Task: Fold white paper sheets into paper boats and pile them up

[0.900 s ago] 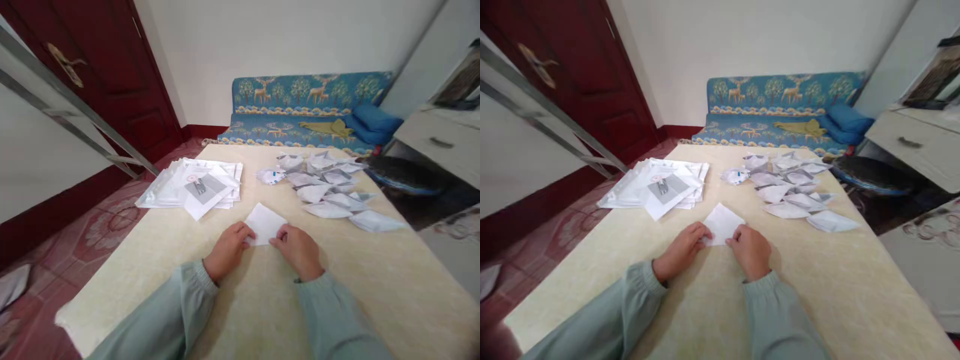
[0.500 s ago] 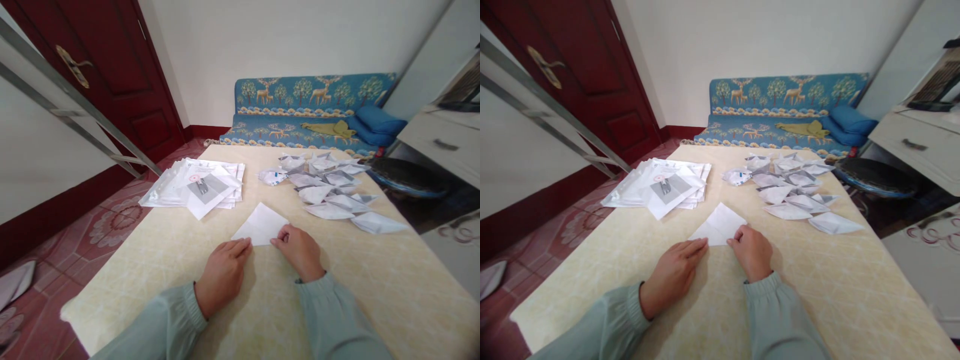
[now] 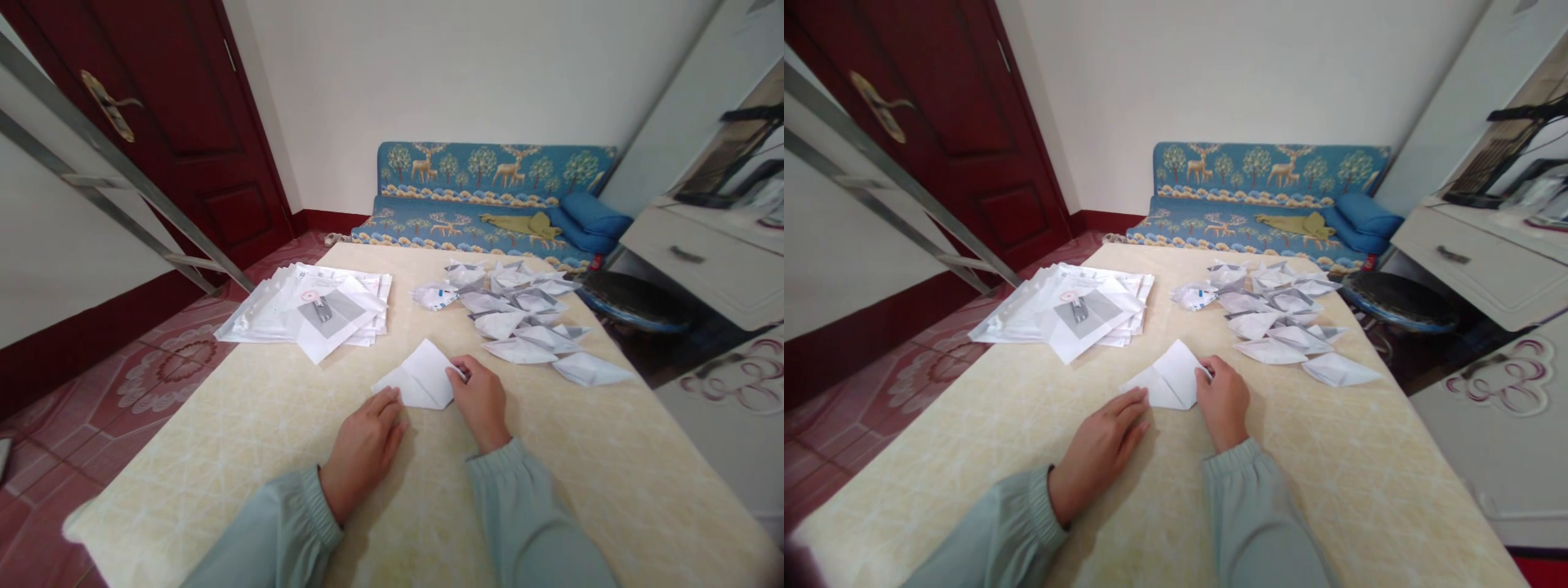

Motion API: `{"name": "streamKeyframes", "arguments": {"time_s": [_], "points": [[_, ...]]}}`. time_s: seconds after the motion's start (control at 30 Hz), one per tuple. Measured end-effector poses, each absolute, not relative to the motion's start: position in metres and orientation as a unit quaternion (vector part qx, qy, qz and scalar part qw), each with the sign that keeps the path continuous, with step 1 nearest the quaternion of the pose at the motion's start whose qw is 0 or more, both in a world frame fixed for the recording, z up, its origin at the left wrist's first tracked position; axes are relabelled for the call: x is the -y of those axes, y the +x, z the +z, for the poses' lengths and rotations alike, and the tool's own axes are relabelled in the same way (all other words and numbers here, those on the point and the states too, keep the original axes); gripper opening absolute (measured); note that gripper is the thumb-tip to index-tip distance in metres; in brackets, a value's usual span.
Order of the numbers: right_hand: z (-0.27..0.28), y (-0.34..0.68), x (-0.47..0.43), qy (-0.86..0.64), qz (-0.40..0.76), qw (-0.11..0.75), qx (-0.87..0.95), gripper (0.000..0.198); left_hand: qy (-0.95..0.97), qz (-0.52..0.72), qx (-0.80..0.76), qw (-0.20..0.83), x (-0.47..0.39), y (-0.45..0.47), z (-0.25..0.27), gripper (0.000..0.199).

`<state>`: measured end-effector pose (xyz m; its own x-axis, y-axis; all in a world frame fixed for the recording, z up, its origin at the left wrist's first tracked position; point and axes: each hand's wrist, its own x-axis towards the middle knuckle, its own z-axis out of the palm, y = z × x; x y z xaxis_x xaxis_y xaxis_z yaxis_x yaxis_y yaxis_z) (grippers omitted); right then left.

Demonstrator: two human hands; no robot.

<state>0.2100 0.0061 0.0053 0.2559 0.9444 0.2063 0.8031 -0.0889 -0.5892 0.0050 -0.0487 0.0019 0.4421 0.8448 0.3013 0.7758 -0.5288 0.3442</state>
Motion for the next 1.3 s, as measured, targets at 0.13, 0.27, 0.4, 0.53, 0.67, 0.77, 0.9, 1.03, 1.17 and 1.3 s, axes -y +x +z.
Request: {"name": "streamKeyframes", "arguments": {"time_s": [0.13, 0.27, 0.4, 0.53, 0.67, 0.77, 0.9, 1.03, 1.17, 1.3], "points": [[0.016, 0.224, 0.005, -0.759, 0.163, 0.25, 0.578, 0.008, 0.836, 0.234, -0.481, 0.122, 0.034, 0.008, 0.002, 0.029], [0.017, 0.23, 0.031, -0.721, 0.304, 0.202, 0.588, 0.01, 0.831, 0.25, -0.475, 0.149, 0.015, 0.013, 0.0, 0.024], [0.027, 0.224, 0.066, -0.705, 0.37, 0.155, 0.584, 0.013, 0.853, 0.268, -0.404, 0.193, -0.004, 0.014, -0.006, 0.022], [0.059, 0.214, 0.084, -0.711, 0.188, 0.132, 0.664, 0.022, 0.875, 0.26, -0.342, 0.224, -0.015, 0.011, -0.009, 0.026], [0.069, 0.198, 0.064, -0.664, 0.088, 0.254, 0.698, 0.014, 0.882, 0.267, -0.321, 0.219, -0.016, 0.011, -0.009, 0.03], [0.047, 0.187, 0.035, -0.606, 0.139, 0.256, 0.741, 0.006, 0.886, 0.265, -0.325, 0.195, -0.012, 0.012, -0.009, 0.034], [0.017, 0.183, 0.014, -0.609, 0.186, 0.188, 0.748, 0.008, 0.871, 0.266, -0.378, 0.164, 0.006, 0.011, -0.006, 0.035], [0.015, 0.182, 0.016, -0.624, 0.167, 0.186, 0.741, 0.009, 0.873, 0.253, -0.399, 0.125, 0.041, 0.008, -0.004, 0.022], [0.02, 0.181, 0.014, -0.642, 0.191, 0.173, 0.722, 0.009, 0.883, 0.246, -0.39, 0.093, 0.071, 0.006, -0.007, 0.026], [0.015, 0.18, 0.004, -0.665, 0.205, 0.185, 0.694, 0.008, 0.884, 0.246, -0.391, 0.074, 0.079, 0.004, -0.004, 0.03]]}}
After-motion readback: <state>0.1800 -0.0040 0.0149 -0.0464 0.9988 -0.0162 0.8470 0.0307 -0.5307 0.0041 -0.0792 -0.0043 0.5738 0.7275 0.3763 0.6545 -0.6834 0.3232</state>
